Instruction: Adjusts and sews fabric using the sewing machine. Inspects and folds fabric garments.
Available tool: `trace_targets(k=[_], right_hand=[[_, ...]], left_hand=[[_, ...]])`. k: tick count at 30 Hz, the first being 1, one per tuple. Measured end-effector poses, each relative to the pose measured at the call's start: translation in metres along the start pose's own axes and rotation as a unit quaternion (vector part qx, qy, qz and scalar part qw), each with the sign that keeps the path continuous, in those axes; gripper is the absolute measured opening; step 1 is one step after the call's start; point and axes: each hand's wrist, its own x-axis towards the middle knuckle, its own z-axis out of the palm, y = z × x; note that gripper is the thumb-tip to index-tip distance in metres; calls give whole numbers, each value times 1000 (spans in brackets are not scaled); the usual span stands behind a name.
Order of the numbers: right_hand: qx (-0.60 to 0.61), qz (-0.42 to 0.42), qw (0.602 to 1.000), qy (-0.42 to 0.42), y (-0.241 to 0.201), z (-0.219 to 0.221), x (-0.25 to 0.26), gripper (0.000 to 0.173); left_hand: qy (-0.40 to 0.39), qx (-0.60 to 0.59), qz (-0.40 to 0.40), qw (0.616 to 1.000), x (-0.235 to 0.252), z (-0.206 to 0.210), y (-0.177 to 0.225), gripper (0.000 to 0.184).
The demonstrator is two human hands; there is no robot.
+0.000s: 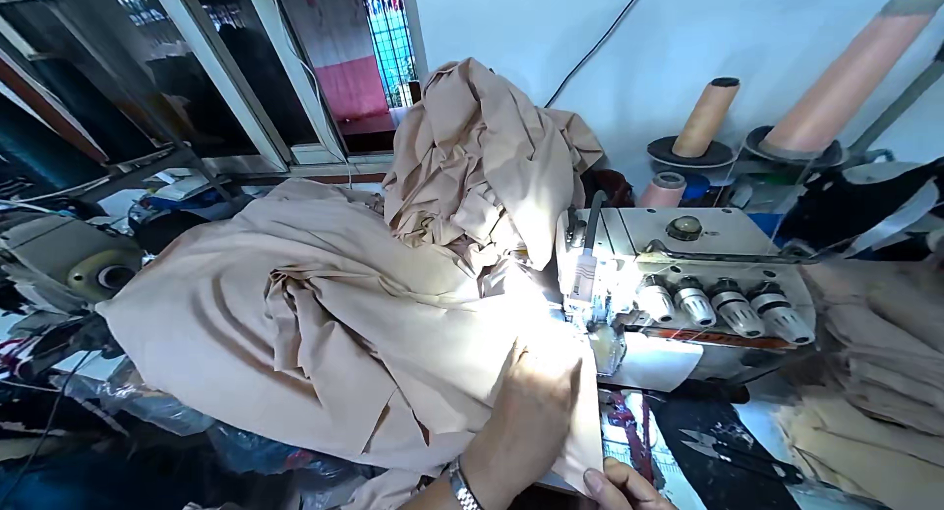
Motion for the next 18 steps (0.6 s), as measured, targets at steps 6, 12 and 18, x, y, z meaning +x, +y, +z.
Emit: trace_targets(k=[6, 12, 18], right_hand=[[-4, -18, 998, 65, -16, 22, 42, 19], [-5, 14, 987, 160, -25, 40, 91, 33], [-53, 5, 985, 163, -23, 41, 85, 34]], left_hand=[[-188, -118, -140, 965, 37, -22, -30, 39], [-144, -224, -166, 950, 64, -11, -56, 49], [78, -139, -65, 985, 88, 2, -77, 23]])
